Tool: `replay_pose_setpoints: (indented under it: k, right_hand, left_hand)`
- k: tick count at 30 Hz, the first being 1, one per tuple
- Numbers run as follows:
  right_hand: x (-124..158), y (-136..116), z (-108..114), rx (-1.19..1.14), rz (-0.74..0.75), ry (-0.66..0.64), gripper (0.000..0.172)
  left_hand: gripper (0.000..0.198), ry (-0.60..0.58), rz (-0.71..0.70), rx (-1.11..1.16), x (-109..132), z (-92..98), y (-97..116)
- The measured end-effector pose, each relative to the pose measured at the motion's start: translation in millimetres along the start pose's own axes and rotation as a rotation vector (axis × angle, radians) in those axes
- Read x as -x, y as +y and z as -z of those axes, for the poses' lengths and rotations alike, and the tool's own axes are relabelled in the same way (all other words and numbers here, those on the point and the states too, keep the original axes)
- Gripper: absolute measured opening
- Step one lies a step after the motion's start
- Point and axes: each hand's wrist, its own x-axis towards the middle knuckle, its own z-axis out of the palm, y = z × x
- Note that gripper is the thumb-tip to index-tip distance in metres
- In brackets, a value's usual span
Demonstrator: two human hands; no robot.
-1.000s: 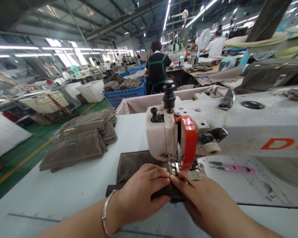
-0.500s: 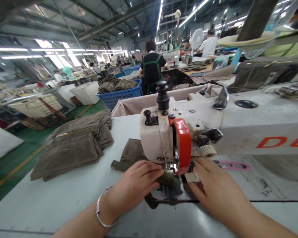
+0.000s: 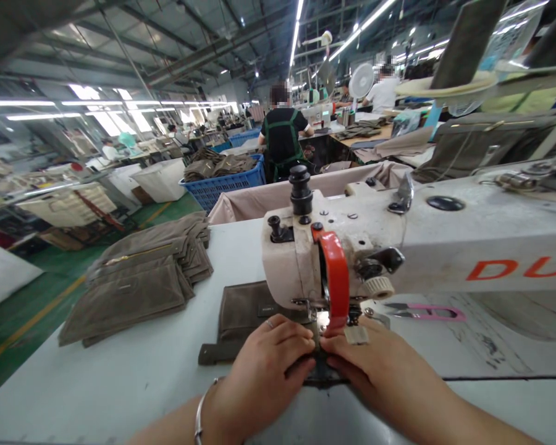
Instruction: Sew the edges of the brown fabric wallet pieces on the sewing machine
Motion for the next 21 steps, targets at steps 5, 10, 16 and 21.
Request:
replay_pose_setpoints:
  k: [5,10,16,21]
  right_hand:
    - [-0.8,1.2,1.1,-0.028,0.038,0.063,0.025]
    - [-7.1,3.8,-0.4,0.079,0.049,0.132,0.025]
    - [-8.7,10.8,-5.8,0.151,0.007,0.12,0.023]
    - [-7.0,15.2,-11.3,0.18,0.01,0.117,0.02]
  left_hand:
    - [0.012,0.028,0.031,0.042,-3.1,-1.1,-2.7]
    - [0.012,0.059,0.02,0.004,-11.7,-4.4,-9.6]
    - [0.012,0.021,0.096,-0.007,-20.5,-3.9,-15.0]
    - [0.013,0.029,0.134,0.012,-20.3,-6.6,-19.5]
